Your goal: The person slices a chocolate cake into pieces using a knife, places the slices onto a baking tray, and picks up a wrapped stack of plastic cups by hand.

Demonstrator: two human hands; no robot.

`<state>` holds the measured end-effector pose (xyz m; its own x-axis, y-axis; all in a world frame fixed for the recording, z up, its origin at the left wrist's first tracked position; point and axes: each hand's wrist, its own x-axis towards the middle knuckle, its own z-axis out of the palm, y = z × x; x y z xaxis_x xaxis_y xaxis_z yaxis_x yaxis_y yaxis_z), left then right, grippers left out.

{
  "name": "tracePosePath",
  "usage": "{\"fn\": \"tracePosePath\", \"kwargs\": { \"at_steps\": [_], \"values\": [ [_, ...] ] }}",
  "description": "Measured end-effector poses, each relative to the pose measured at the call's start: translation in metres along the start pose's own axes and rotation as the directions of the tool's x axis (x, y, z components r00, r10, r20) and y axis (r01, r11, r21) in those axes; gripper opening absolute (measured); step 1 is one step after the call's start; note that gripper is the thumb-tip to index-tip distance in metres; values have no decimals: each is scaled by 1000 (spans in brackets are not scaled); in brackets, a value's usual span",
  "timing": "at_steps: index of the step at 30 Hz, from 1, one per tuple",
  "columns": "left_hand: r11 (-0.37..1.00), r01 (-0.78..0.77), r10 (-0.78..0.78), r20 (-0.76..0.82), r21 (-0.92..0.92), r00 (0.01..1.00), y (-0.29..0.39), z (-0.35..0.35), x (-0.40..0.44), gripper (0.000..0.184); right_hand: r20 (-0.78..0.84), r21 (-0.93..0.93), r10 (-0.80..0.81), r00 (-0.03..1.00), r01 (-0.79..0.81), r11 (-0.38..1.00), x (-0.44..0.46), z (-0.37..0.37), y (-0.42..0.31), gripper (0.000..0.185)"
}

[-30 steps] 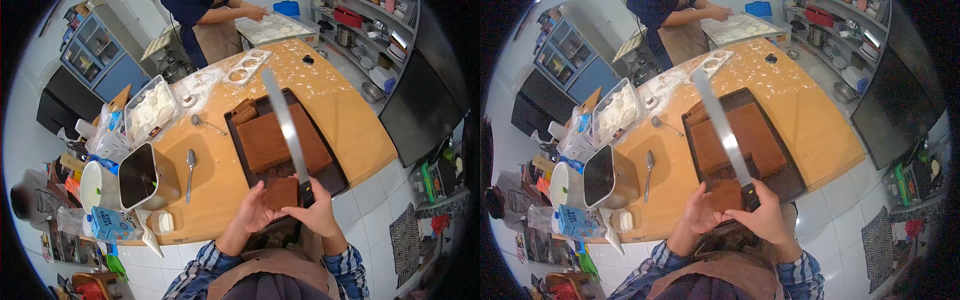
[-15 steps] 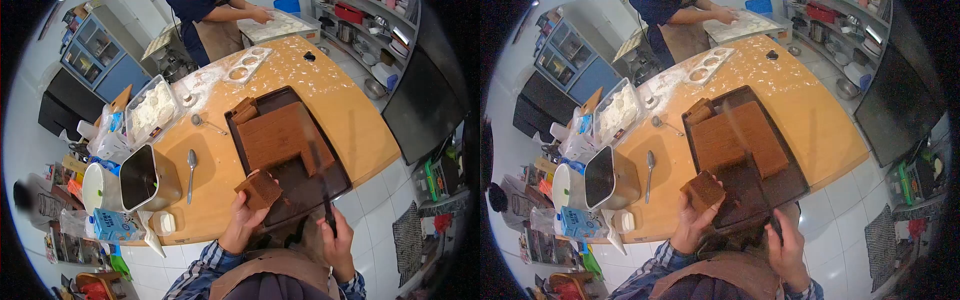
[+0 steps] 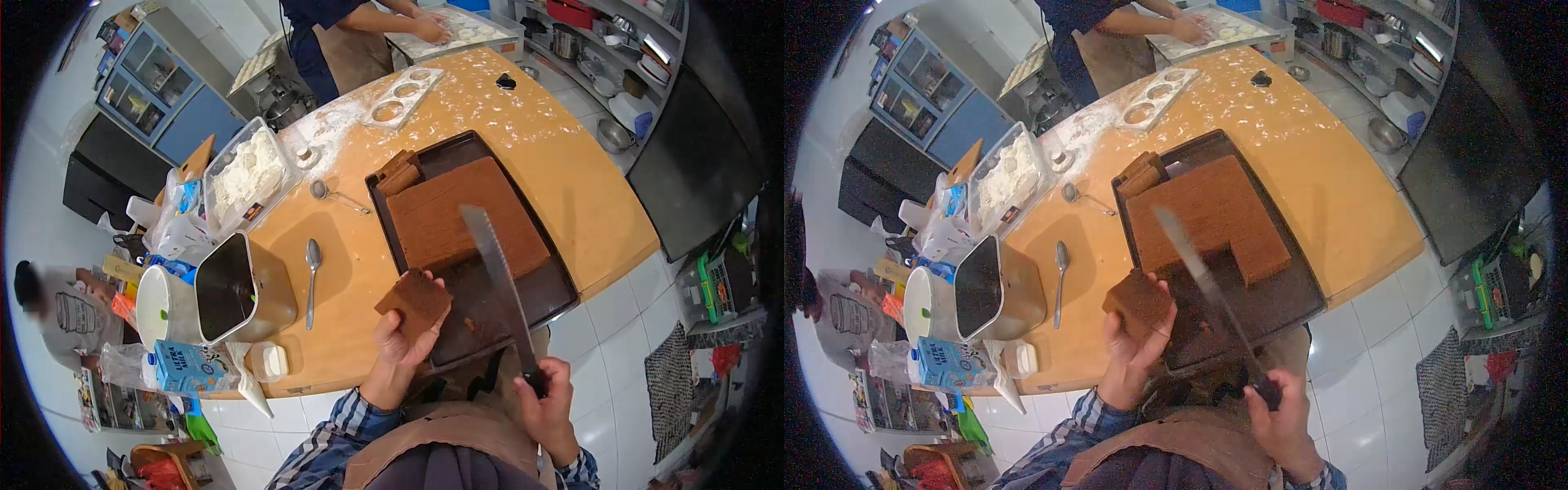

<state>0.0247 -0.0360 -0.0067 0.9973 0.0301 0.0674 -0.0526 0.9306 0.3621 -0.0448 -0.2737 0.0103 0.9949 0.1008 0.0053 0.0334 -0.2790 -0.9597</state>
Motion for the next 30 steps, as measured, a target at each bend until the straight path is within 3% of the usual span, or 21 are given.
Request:
{"fn": "tracePosePath", "kwargs": {
  "at_steps": [1, 4, 5, 8, 11, 26, 30],
  "values": [
    [997, -15, 20, -65, 75, 998, 0, 5, 0, 68, -4, -29, 0, 1000, 0, 1000, -1, 3, 4, 34],
    [970, -29, 81, -209, 240, 975, 1, 12, -1, 62, 87, -312, -285, 954, 298, 902, 5, 5, -16, 31],
    [966, -30, 91, -226, 257, 970, 1, 12, 0, 60, 114, -324, -434, 893, 447, 834, 13, 7, -19, 40],
    [948, -48, 140, -277, 315, 951, 1, 19, -1, 54, 193, -395, -394, 899, 439, 807, 10, 4, -25, 50],
    [934, -59, 176, -310, 351, 934, 2, 23, -2, 49, 165, -412, -399, 902, 431, 803, 10, 6, -22, 56],
    [931, -20, 168, -378, 365, 910, 1, 22, -4, 42, 189, -442, -372, 909, 417, 794, 11, 6, -23, 55],
    [927, -29, 187, -394, 374, 900, 0, 20, -3, 40, 209, -413, -241, 948, 309, 857, 9, 6, -28, 46]
  ]
}}
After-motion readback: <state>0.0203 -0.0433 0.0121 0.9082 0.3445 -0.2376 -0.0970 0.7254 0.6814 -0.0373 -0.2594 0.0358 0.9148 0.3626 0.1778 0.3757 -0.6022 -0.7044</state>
